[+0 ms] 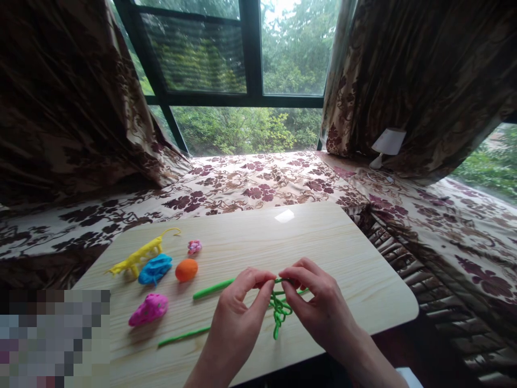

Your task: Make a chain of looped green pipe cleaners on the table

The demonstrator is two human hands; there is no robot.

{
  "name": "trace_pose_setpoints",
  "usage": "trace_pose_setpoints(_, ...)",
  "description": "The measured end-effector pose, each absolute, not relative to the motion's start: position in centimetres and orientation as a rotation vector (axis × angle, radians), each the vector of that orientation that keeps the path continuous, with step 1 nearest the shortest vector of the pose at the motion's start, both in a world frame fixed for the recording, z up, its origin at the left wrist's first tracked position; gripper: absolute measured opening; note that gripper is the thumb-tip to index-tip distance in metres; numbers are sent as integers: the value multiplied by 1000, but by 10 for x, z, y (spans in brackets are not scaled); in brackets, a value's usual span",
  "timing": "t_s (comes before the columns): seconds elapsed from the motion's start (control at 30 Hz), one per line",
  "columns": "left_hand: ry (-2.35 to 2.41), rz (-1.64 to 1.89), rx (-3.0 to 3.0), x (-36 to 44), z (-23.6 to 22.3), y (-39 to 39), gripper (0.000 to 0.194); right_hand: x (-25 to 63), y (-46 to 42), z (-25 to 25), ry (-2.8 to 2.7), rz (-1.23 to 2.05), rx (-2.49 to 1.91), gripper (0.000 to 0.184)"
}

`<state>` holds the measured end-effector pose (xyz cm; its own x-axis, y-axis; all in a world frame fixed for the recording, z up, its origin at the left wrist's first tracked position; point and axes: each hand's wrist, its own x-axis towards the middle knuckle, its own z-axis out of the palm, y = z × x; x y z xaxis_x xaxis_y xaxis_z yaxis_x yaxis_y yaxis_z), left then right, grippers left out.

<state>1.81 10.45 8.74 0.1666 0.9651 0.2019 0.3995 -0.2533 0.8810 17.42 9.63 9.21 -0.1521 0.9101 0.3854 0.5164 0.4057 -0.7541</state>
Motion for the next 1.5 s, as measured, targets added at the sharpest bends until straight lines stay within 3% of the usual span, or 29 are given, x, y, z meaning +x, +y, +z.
trace_pose_setpoints(0.2, 1317, 1053, 1728, 18, 91, 103, 27, 174, 95, 92, -1773, 610, -1198, 16)
trace_pose_setpoints(0.53, 1194, 973, 1649, 22, 95, 105, 16, 177, 94, 94, -1668, 718, -1114, 16)
trace_pose_setpoints(0.8, 1161, 1086, 1195, 26, 96, 114, 19, 190, 102, 87, -1399, 1009, -1146, 25)
trace_pose_setpoints(1.07, 1190, 1162, 1173, 54, 81, 180, 36, 228, 119, 56, -1203, 916, -1271, 33)
trace_pose_setpoints(1.23, 1463, 1115, 1343, 51, 48, 225, 26, 242, 118, 42, -1207, 883, -1322, 33)
trace_pose_setpoints(1.5, 1646, 1054, 1677, 24, 55, 181, 26, 255, 114, 26, -1584, 642, -1462, 20)
